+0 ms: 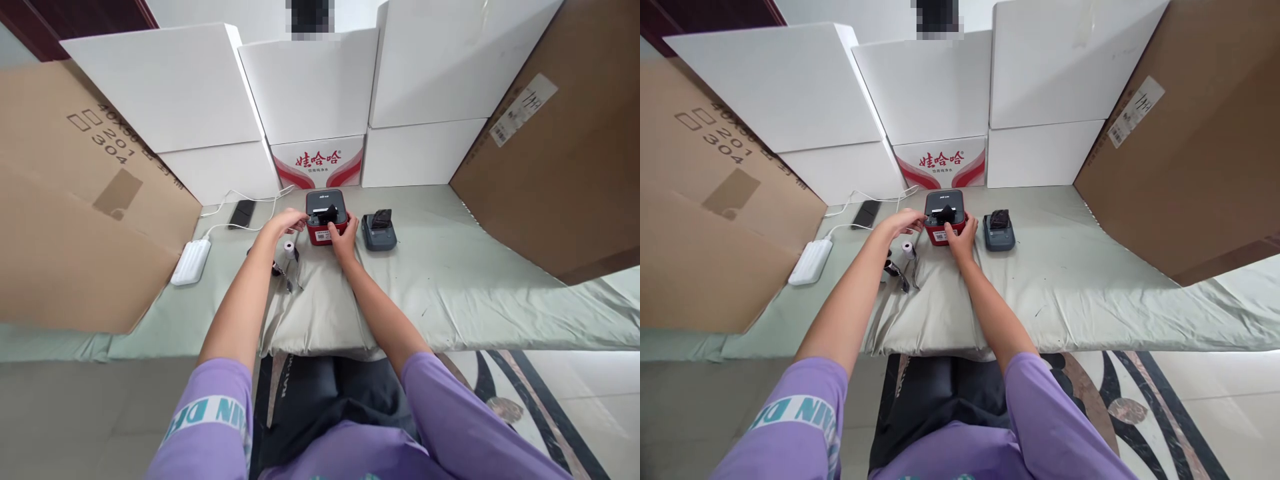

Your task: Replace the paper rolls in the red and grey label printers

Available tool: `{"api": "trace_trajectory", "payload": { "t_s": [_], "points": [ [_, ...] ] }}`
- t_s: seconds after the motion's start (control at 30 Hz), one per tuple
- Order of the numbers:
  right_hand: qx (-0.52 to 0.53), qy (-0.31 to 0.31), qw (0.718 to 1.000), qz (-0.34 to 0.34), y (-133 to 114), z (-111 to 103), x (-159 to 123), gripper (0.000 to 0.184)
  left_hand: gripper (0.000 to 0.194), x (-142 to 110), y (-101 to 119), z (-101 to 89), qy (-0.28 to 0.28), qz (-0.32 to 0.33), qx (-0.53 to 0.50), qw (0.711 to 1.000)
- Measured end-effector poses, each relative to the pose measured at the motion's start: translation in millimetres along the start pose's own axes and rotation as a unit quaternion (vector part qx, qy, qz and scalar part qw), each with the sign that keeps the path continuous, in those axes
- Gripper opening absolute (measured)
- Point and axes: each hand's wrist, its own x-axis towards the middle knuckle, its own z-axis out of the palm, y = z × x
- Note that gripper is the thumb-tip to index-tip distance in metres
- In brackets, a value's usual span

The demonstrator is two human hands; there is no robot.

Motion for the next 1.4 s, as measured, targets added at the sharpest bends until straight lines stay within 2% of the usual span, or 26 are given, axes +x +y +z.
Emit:
{"api": "trace_trajectory", "payload": {
  "t_s": [0.23, 0.37, 0.5, 0.63, 0.83, 1.13, 1.23, 1.3, 1.4],
  "points": [
    [-0.011, -0.002, 1.0, 0.004, -1, 0, 1, 0.055, 0.013, -2, 3, -2.4, -0.004, 0.01, 0.005, 1.0],
    [-0.002, 0.004, 1.0, -0.001, 0, 1, 1, 0.056, 0.012, -1, 4, -3.0, -0.031, -0.024, 0.004, 0.999],
    [-0.007, 0.002, 1.0, -0.006, 3, 2, 1, 0.058, 0.012, -1, 5, -3.4, -0.064, -0.066, -0.052, 0.994],
    [-0.022, -0.007, 1.0, -0.006, 5, 2, 1, 0.057, 0.014, 0, 6, -3.7, -0.069, -0.1, -0.064, 0.991],
    [-0.031, -0.006, 0.999, -0.008, 6, 3, 2, 0.054, 0.013, 3, 3, -1.7, -0.072, -0.078, -0.056, 0.993],
    [0.005, 0.01, 1.0, -0.008, 5, 4, 2, 0.055, 0.017, -6, -1, 2.0, 0.004, 0.035, 0.041, 0.999],
    [-0.009, 0.009, 1.0, -0.012, 5, 4, 2, 0.053, 0.016, -1, -1, 0.9, 0.017, 0.04, 0.072, 0.996],
    [-0.02, 0.007, 1.0, -0.014, 5, 4, 2, 0.053, 0.013, 6, 3, 0.9, 0.065, 0.058, 0.118, 0.989],
    [-0.025, 0.008, 1.0, -0.015, 7, 5, 2, 0.054, 0.013, 22, 16, 4.3, 0.163, 0.153, 0.22, 0.949]
  ]
}}
